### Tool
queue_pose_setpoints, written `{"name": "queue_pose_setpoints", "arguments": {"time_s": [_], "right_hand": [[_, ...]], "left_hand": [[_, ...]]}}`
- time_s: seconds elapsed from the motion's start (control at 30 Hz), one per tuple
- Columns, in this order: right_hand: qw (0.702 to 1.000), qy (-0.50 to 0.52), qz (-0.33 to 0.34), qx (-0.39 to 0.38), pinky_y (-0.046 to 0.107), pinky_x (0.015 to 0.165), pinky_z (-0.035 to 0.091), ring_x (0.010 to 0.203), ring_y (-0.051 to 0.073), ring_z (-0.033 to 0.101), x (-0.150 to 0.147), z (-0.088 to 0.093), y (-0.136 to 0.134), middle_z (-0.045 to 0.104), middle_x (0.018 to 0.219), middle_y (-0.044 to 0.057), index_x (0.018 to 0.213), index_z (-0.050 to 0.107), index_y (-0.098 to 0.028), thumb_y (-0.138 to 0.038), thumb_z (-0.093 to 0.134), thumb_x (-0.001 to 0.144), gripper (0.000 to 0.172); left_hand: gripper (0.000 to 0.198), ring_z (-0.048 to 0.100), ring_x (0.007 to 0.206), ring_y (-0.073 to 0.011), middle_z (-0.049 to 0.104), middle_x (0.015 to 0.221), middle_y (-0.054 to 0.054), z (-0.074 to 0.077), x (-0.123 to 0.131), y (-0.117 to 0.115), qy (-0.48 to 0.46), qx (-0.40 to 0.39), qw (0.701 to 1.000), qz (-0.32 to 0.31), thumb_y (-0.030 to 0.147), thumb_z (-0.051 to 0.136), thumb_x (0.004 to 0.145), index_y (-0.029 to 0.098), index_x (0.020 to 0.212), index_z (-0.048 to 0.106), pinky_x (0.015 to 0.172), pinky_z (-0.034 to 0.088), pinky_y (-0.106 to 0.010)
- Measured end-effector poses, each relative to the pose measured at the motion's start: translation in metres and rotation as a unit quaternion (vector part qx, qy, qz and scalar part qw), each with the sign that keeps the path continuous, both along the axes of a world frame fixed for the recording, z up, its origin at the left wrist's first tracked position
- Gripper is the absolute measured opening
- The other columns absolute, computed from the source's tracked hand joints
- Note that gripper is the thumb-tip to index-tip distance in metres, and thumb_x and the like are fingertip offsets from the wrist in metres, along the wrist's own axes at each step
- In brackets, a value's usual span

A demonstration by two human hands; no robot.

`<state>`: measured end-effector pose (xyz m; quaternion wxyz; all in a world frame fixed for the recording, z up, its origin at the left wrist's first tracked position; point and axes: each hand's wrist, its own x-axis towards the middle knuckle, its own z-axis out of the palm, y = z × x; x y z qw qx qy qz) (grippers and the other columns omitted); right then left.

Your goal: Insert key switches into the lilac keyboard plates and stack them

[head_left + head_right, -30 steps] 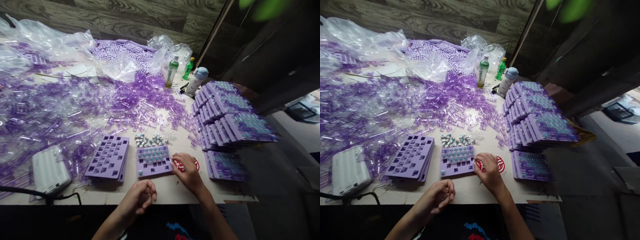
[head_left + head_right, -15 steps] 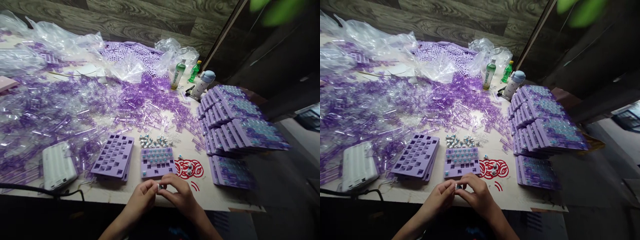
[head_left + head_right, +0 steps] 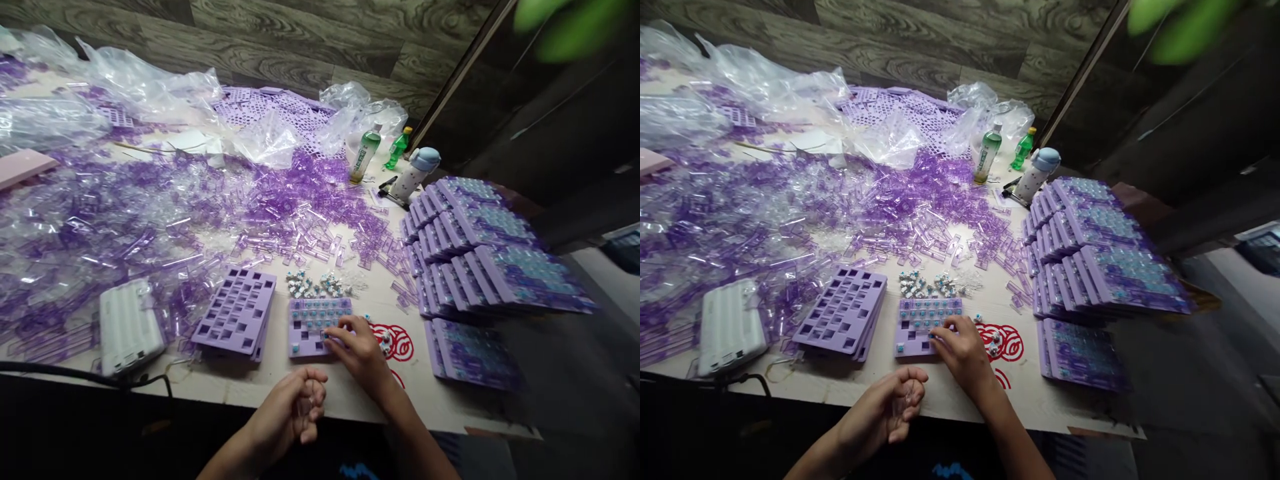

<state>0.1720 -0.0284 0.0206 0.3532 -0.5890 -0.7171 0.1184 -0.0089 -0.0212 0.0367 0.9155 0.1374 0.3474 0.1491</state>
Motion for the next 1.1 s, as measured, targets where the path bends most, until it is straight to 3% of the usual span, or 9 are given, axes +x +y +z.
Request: {"name": "queue_pose_setpoints", "arguments": {"time_s": [0.13, 0.27, 0.5, 0.67, 0.87, 1.03, 1.1], "right_hand": [[0.999, -0.034, -0.005, -0.003, 0.036, 0.074, 0.045, 0.085, 0.022, 0.049, 0.004, -0.007, 0.004, 0.053, 0.088, 0.006, 0.098, 0.066, -0.026, -0.024, 0.057, 0.086, 0.015], [0.998, -0.055, -0.007, -0.001, 0.037, 0.077, 0.044, 0.087, 0.023, 0.048, 0.003, -0.005, 0.001, 0.052, 0.089, 0.006, 0.101, 0.066, -0.026, -0.022, 0.057, 0.086, 0.018], [0.999, -0.04, 0.001, -0.006, 0.037, 0.076, 0.045, 0.086, 0.022, 0.048, 0.002, -0.003, 0.003, 0.052, 0.089, 0.006, 0.097, 0.065, -0.025, -0.02, 0.053, 0.088, 0.016], [1.0, 0.0, 0.003, 0.007, 0.037, 0.073, 0.045, 0.083, 0.022, 0.049, 0.001, 0.007, 0.0, 0.051, 0.086, 0.007, 0.1, 0.065, -0.024, -0.019, 0.053, 0.088, 0.017], [0.989, 0.119, 0.093, 0.013, 0.028, 0.067, 0.048, 0.08, 0.017, 0.053, -0.019, 0.028, -0.019, 0.053, 0.086, 0.005, 0.106, 0.06, -0.022, -0.019, 0.059, 0.086, 0.021], [0.986, 0.11, 0.121, 0.018, 0.028, 0.071, 0.049, 0.083, 0.018, 0.054, -0.031, 0.024, -0.02, 0.054, 0.089, 0.006, 0.111, 0.056, -0.019, -0.016, 0.057, 0.086, 0.025], [0.988, 0.096, 0.12, 0.026, 0.029, 0.07, 0.049, 0.082, 0.018, 0.053, -0.032, 0.02, -0.018, 0.054, 0.088, 0.006, 0.109, 0.057, -0.018, -0.012, 0.057, 0.086, 0.024]], "left_hand": [[0.024, 0.042, 0.049, -0.0051, 0.049, 0.066, 0.003, -0.005, -0.002, -0.003, -0.014, 0.006, 1.0, -0.007, 0.021, 0.061, 0.065, 0.015, 0.086, 0.051, 0.036, 0.026, -0.015], [0.023, 0.039, 0.048, -0.0041, 0.054, 0.073, -0.002, -0.009, -0.001, -0.002, -0.024, 0.047, 0.998, -0.024, 0.029, 0.061, 0.074, 0.013, 0.09, 0.054, 0.035, 0.026, -0.014], [0.029, 0.027, 0.04, 0.0, 0.041, 0.063, 0.004, -0.004, -0.006, 0.002, -0.008, 0.053, 0.996, -0.07, 0.037, 0.063, 0.076, 0.015, 0.094, 0.06, 0.033, 0.009, -0.013], [0.033, 0.035, 0.046, -0.0024, 0.047, 0.072, 0.0, 0.003, -0.007, 0.005, -0.022, 0.036, 0.999, -0.006, 0.037, 0.061, 0.071, 0.012, 0.094, 0.064, 0.032, 0.019, -0.013], [0.046, 0.034, 0.045, -0.0018, 0.054, 0.072, 0.002, 0.003, -0.008, 0.009, 0.026, 0.167, 0.983, 0.068, 0.03, 0.07, 0.07, 0.018, 0.112, 0.053, 0.038, 0.034, -0.014], [0.044, 0.039, 0.048, -0.0016, 0.058, 0.077, -0.001, 0.0, -0.009, 0.01, 0.057, 0.184, 0.976, 0.101, 0.036, 0.073, 0.067, 0.015, 0.102, 0.057, 0.042, 0.036, -0.014], [0.043, 0.035, 0.045, -0.0011, 0.054, 0.068, 0.002, 0.001, -0.008, 0.011, 0.083, 0.193, 0.973, 0.099, 0.039, 0.074, 0.066, 0.012, 0.098, 0.06, 0.041, 0.036, -0.015]]}}
